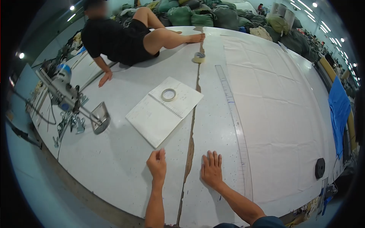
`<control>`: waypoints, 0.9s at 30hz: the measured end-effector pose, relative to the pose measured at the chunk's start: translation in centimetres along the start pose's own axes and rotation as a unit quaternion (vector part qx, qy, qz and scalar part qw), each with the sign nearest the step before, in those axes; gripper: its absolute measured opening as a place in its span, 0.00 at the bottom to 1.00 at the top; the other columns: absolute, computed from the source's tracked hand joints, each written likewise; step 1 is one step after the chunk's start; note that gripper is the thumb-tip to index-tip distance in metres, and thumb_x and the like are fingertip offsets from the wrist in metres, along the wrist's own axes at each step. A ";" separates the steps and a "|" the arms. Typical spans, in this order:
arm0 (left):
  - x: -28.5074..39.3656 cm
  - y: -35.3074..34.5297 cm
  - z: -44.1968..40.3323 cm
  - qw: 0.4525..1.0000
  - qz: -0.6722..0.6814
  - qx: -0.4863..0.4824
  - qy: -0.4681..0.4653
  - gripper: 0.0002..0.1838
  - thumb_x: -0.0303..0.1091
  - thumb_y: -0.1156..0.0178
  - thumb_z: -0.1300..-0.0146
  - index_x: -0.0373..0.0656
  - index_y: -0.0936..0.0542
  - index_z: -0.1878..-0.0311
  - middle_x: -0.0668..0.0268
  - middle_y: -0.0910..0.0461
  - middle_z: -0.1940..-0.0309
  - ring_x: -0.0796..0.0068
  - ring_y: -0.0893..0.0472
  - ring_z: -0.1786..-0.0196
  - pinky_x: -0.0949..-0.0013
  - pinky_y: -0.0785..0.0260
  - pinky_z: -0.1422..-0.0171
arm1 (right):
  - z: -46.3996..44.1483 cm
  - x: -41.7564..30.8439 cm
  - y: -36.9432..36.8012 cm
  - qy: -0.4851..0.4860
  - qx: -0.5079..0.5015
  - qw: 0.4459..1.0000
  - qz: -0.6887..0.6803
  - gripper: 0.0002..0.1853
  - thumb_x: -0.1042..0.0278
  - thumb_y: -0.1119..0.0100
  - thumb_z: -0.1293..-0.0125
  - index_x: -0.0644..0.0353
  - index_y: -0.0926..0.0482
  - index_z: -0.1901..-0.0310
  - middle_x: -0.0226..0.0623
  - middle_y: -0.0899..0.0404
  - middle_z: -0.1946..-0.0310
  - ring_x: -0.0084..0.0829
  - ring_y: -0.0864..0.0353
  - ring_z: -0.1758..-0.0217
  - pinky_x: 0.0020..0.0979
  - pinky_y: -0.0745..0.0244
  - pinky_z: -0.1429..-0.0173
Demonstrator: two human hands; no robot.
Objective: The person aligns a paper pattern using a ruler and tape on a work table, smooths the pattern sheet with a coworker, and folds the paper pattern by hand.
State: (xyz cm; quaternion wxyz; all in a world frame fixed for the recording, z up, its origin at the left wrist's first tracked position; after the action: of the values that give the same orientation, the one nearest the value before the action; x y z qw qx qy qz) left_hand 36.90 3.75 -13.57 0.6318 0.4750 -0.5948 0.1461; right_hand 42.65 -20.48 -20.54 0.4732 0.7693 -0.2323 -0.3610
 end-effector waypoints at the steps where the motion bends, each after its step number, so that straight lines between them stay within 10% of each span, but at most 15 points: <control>1: 0.8 -2.2 -2.6 0.999 -0.002 -0.040 -0.020 0.17 0.37 0.41 0.23 0.33 0.17 0.64 0.61 0.14 0.75 0.70 0.16 0.70 0.67 0.24 0.59 | -0.3 -0.1 0.3 -0.004 -0.006 1.000 -0.006 0.26 0.66 0.44 0.30 0.68 0.28 0.34 0.60 0.37 0.29 0.64 0.45 0.22 0.66 0.57 0.18; 4: 1.2 -9.5 -10.9 0.990 -0.041 -0.117 -0.062 0.12 0.33 0.44 0.24 0.34 0.17 0.57 0.51 0.13 0.65 0.59 0.14 0.63 0.63 0.23 0.55 | -0.7 -0.2 0.3 -0.019 -0.014 0.999 -0.028 0.25 0.67 0.43 0.32 0.67 0.27 0.35 0.59 0.37 0.28 0.63 0.46 0.21 0.67 0.57 0.19; 9: -3.3 -20.6 -22.1 0.895 -0.318 0.065 -0.306 0.17 0.23 0.48 0.34 0.35 0.23 0.42 0.52 0.20 0.39 0.49 0.29 0.28 0.39 0.42 0.23 | -1.1 -0.1 0.8 -0.042 -0.016 0.997 -0.056 0.24 0.67 0.42 0.34 0.64 0.25 0.37 0.58 0.35 0.30 0.62 0.43 0.23 0.67 0.56 0.19; 13: -3.8 -21.3 -23.8 0.908 -0.372 -0.051 -0.187 0.11 0.26 0.45 0.32 0.38 0.18 0.51 0.57 0.18 0.43 0.56 0.28 0.28 0.32 0.60 0.17 | -1.4 -0.1 1.1 -0.040 -0.010 0.997 -0.057 0.23 0.67 0.41 0.35 0.64 0.25 0.38 0.58 0.34 0.31 0.61 0.43 0.23 0.66 0.56 0.19; 17: -0.4 -17.5 -17.0 0.912 -0.260 -0.016 -0.317 0.09 0.34 0.43 0.28 0.41 0.16 0.55 0.58 0.15 0.51 0.58 0.20 0.39 0.32 0.69 0.16 | -0.8 0.2 0.8 -0.030 0.014 0.997 -0.065 0.24 0.68 0.39 0.35 0.62 0.25 0.38 0.56 0.35 0.29 0.60 0.45 0.21 0.63 0.57 0.18; 19: 2.8 -13.9 -10.3 0.979 -0.054 -0.094 -0.170 0.11 0.35 0.44 0.24 0.37 0.19 0.57 0.56 0.14 0.66 0.52 0.14 0.59 0.50 0.25 0.42 | -0.4 0.8 0.7 -0.031 0.023 0.995 -0.088 0.23 0.67 0.39 0.34 0.62 0.24 0.38 0.55 0.34 0.29 0.58 0.43 0.21 0.62 0.56 0.17; 20: 2.7 -12.2 -6.5 0.976 0.058 -0.124 -0.167 0.13 0.39 0.44 0.23 0.37 0.21 0.58 0.57 0.14 0.70 0.59 0.14 0.68 0.59 0.26 0.64 | -0.2 1.2 0.4 -0.028 0.026 0.994 -0.102 0.23 0.66 0.39 0.34 0.62 0.23 0.38 0.54 0.33 0.29 0.58 0.43 0.21 0.61 0.56 0.17; 23: 4.8 -6.6 5.3 0.942 0.228 -0.236 0.064 0.17 0.43 0.43 0.21 0.39 0.21 0.61 0.71 0.24 0.78 0.82 0.25 0.76 0.74 0.30 0.70 | 0.9 3.9 -0.7 -0.078 0.019 0.947 -0.312 0.21 0.58 0.44 0.24 0.62 0.24 0.37 0.50 0.30 0.31 0.51 0.39 0.22 0.52 0.51 0.17; 27: 2.8 -2.4 15.6 0.871 0.287 -0.297 0.266 0.21 0.46 0.46 0.20 0.42 0.24 0.68 0.73 0.30 0.80 0.82 0.28 0.79 0.72 0.31 0.72 | 3.1 1.3 6.8 -0.220 -0.147 0.700 -0.663 0.24 0.51 0.58 0.15 0.64 0.22 0.42 0.47 0.21 0.44 0.37 0.19 0.41 0.38 0.25 0.34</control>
State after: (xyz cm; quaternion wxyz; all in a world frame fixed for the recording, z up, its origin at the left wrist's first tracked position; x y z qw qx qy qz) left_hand 29.87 -10.58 -14.59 0.8079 0.0165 -0.5296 0.2581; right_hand 40.97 -26.13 -15.74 0.1539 0.5437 0.2968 -0.7698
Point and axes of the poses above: each hand's wrist, its own z-axis away from the middle knuckle, its own y-axis out of the back of the hand, x = y × z, the point moved 3 cm from there along -z, towards the middle knuckle
